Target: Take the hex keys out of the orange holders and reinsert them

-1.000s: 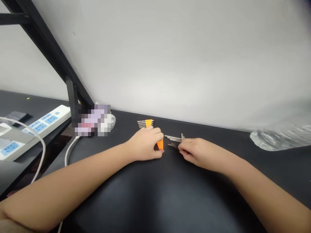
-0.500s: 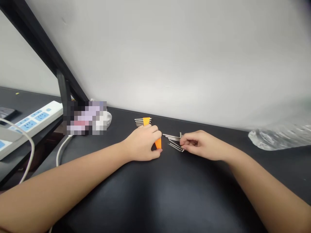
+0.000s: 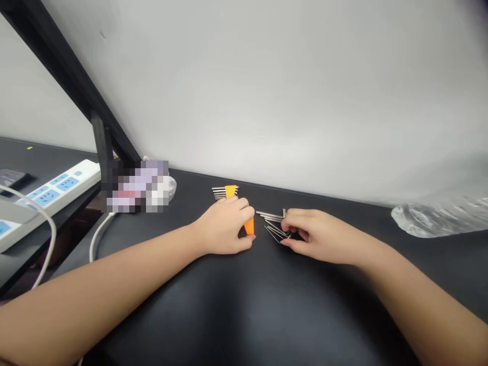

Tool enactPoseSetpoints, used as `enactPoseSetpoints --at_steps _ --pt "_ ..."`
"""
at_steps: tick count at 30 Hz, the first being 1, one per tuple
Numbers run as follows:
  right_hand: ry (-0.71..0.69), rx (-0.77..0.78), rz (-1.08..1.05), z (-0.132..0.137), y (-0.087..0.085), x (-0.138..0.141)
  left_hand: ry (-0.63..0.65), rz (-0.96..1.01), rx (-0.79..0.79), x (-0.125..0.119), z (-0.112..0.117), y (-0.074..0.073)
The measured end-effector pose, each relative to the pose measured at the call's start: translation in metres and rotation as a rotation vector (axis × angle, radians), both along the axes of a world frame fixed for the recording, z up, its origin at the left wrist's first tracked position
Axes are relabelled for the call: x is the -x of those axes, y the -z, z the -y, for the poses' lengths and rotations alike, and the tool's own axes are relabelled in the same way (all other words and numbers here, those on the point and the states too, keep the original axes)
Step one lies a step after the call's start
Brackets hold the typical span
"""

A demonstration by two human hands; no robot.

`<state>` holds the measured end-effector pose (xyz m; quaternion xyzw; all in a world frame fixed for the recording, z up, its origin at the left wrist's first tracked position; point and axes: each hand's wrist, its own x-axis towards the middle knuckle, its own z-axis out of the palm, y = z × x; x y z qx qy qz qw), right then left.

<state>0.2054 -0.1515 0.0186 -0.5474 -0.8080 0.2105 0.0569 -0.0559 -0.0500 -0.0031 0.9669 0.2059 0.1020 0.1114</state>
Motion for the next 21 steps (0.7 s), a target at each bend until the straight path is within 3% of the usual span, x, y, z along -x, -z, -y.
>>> enactPoseSetpoints --at_steps 15,21 --pt "-0.006 -0.108 0.123 0.002 -0.001 0.001 -0.008 -0.005 0.021 0.000 0.000 -0.001" --pt "0.051 -0.122 0.198 0.005 0.001 0.012 -0.007 -0.006 0.027 -0.001 0.000 -0.001"
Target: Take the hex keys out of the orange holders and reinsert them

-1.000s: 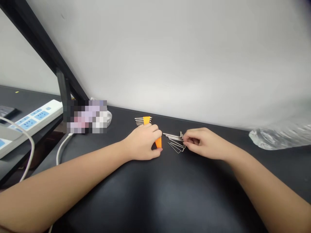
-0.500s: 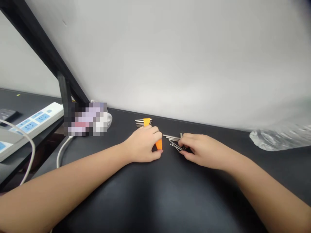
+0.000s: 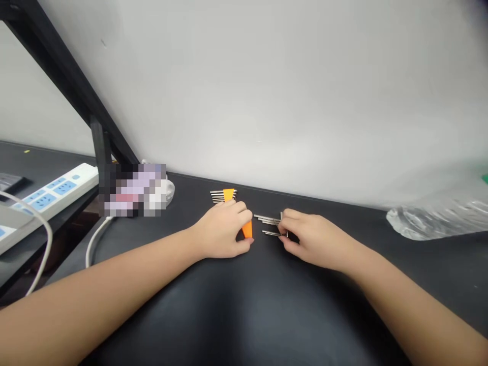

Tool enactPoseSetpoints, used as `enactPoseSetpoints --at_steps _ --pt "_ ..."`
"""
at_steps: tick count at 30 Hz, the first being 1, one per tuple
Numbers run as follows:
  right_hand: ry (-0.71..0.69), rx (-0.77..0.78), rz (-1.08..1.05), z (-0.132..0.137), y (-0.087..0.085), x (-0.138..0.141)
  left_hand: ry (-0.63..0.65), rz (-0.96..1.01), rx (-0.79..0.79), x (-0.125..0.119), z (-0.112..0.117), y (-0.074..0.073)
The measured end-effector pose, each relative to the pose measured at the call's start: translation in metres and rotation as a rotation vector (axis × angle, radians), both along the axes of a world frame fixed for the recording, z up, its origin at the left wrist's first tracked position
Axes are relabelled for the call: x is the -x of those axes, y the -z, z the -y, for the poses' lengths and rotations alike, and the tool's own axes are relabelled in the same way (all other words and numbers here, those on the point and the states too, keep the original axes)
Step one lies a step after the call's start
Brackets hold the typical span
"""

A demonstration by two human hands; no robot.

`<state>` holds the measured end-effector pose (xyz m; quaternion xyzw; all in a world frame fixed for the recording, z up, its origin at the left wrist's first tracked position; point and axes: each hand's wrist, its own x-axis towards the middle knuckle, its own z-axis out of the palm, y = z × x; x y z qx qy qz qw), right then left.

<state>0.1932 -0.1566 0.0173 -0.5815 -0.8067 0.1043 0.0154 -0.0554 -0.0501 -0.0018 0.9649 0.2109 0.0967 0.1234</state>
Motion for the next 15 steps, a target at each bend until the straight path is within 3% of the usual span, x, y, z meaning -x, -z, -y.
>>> enactPoseSetpoints --at_steps 15 --pt "0.107 0.055 -0.026 -0.0019 0.0043 0.0028 -0.008 0.000 -0.008 0.0017 0.0002 0.0013"
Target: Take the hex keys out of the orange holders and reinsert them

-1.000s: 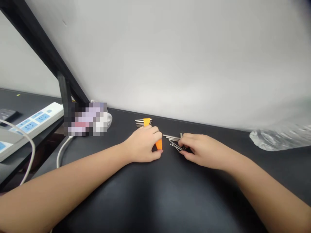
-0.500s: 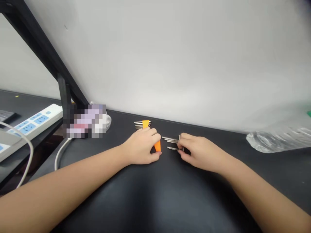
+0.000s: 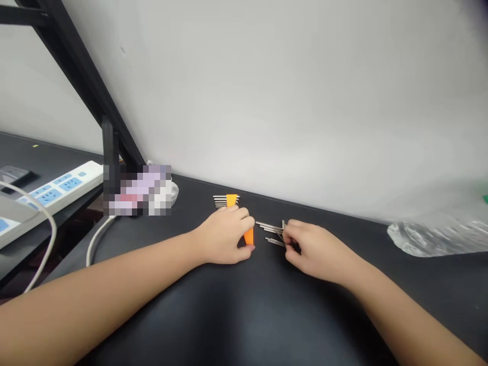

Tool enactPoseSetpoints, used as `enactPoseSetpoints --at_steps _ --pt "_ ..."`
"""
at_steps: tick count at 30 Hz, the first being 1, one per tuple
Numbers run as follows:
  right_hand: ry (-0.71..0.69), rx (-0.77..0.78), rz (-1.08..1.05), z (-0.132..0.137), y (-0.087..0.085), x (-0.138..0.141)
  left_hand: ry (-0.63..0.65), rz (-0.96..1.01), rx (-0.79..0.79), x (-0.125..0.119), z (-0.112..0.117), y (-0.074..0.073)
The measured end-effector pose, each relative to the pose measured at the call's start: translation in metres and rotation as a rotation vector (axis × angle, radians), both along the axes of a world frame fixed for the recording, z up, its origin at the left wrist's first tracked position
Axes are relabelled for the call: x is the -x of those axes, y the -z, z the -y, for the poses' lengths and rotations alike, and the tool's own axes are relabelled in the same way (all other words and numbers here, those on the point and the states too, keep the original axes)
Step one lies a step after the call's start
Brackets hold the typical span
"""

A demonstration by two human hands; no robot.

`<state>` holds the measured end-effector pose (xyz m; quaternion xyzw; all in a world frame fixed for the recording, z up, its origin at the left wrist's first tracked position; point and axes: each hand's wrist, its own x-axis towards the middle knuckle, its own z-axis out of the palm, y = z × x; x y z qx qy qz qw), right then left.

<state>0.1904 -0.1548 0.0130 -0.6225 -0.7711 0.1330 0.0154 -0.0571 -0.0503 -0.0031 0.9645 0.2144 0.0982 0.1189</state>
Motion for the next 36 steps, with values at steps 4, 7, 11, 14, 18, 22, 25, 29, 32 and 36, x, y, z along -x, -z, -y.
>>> enactPoseSetpoints --at_steps 4,7,11,14,18,22,25,29,32,36 --pt "0.037 0.007 -0.003 0.000 0.000 0.000 0.007 0.001 -0.004 0.000 0.000 0.000" --pt "0.047 0.015 -0.013 0.000 -0.003 0.002 0.005 0.001 0.000 0.000 0.000 0.000" --pt "0.046 0.027 -0.013 0.000 -0.004 0.003 0.003 0.003 0.007 -0.001 0.000 0.000" --pt "0.037 0.021 -0.012 -0.001 -0.003 0.002 0.004 0.006 0.012 -0.001 0.000 0.000" --pt "0.031 0.004 -0.020 -0.001 -0.003 0.001 0.001 0.000 0.013 0.000 0.000 -0.001" --pt "0.004 -0.015 -0.021 0.002 -0.009 0.003 0.004 0.003 0.007 0.000 0.000 -0.001" --pt "-0.058 -0.006 0.004 0.007 -0.014 0.007 0.007 0.009 0.004 0.000 0.000 0.000" --pt "-0.112 -0.004 0.102 0.010 -0.012 0.011 0.000 0.006 0.008 -0.001 0.000 -0.001" --pt "-0.118 -0.020 0.148 0.010 -0.011 0.011 0.000 0.000 0.007 -0.001 0.000 -0.002" --pt "-0.104 -0.010 0.115 0.010 -0.014 0.011 0.000 0.000 0.007 -0.001 0.001 -0.002"
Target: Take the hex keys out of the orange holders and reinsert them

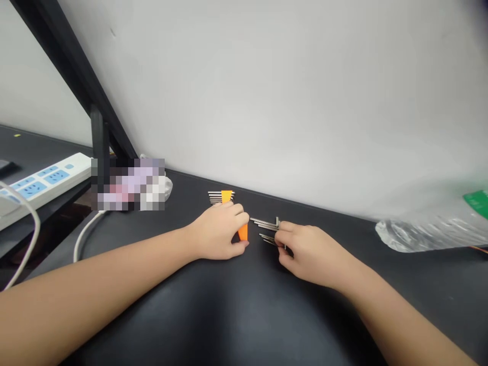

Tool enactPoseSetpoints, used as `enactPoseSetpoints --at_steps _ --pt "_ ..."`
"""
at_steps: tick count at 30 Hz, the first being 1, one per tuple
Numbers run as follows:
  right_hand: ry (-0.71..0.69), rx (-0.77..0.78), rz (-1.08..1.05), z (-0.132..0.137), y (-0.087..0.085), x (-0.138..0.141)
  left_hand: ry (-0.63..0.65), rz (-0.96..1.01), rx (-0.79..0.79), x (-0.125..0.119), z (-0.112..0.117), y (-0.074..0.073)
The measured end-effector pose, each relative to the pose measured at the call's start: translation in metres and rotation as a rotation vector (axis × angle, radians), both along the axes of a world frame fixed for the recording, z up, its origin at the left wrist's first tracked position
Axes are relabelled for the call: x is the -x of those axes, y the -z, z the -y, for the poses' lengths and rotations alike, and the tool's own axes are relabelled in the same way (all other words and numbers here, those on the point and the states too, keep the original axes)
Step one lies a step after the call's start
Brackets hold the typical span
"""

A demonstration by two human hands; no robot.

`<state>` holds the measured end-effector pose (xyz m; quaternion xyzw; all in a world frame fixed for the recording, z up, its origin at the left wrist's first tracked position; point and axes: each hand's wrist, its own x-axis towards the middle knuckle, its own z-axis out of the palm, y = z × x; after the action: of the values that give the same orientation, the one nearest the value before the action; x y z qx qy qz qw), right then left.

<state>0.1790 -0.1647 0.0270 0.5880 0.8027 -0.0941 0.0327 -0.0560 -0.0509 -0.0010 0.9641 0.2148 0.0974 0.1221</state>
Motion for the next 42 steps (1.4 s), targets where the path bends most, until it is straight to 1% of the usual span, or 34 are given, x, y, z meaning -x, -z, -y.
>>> enactPoseSetpoints --at_steps 5,9,13,18,21,23,29,33,35,38,42 --pt "0.003 0.040 -0.162 0.000 -0.006 0.000 0.000 0.001 0.000 0.000 0.000 0.000" --pt "0.023 0.037 -0.191 -0.002 -0.008 -0.001 0.001 -0.002 -0.004 0.000 0.000 0.000" --pt "0.035 0.032 -0.168 -0.001 -0.012 -0.002 0.000 -0.001 -0.005 0.000 0.000 0.000" --pt "-0.027 0.069 0.000 0.008 -0.016 0.002 0.004 0.004 0.000 0.000 0.000 0.001" --pt "-0.073 0.071 0.096 0.011 -0.013 0.005 0.007 0.007 -0.002 0.000 -0.001 0.003" --pt "-0.078 0.051 0.116 0.011 -0.010 0.005 0.007 0.006 -0.007 0.000 -0.001 0.003" --pt "-0.012 -0.034 0.038 0.002 -0.005 -0.005 0.006 0.017 -0.008 0.000 -0.002 0.003" --pt "-0.046 -0.175 0.057 -0.006 0.004 -0.012 -0.002 0.012 0.017 0.000 -0.001 0.001" --pt "-0.063 -0.216 0.060 -0.010 0.010 -0.016 -0.006 0.012 0.020 0.000 -0.001 0.000" --pt "-0.072 -0.220 0.023 -0.016 0.017 -0.024 -0.006 0.015 0.017 0.000 0.000 0.000" --pt "-0.082 -0.193 -0.095 -0.021 0.022 -0.032 -0.007 0.011 0.019 0.000 0.000 0.000"
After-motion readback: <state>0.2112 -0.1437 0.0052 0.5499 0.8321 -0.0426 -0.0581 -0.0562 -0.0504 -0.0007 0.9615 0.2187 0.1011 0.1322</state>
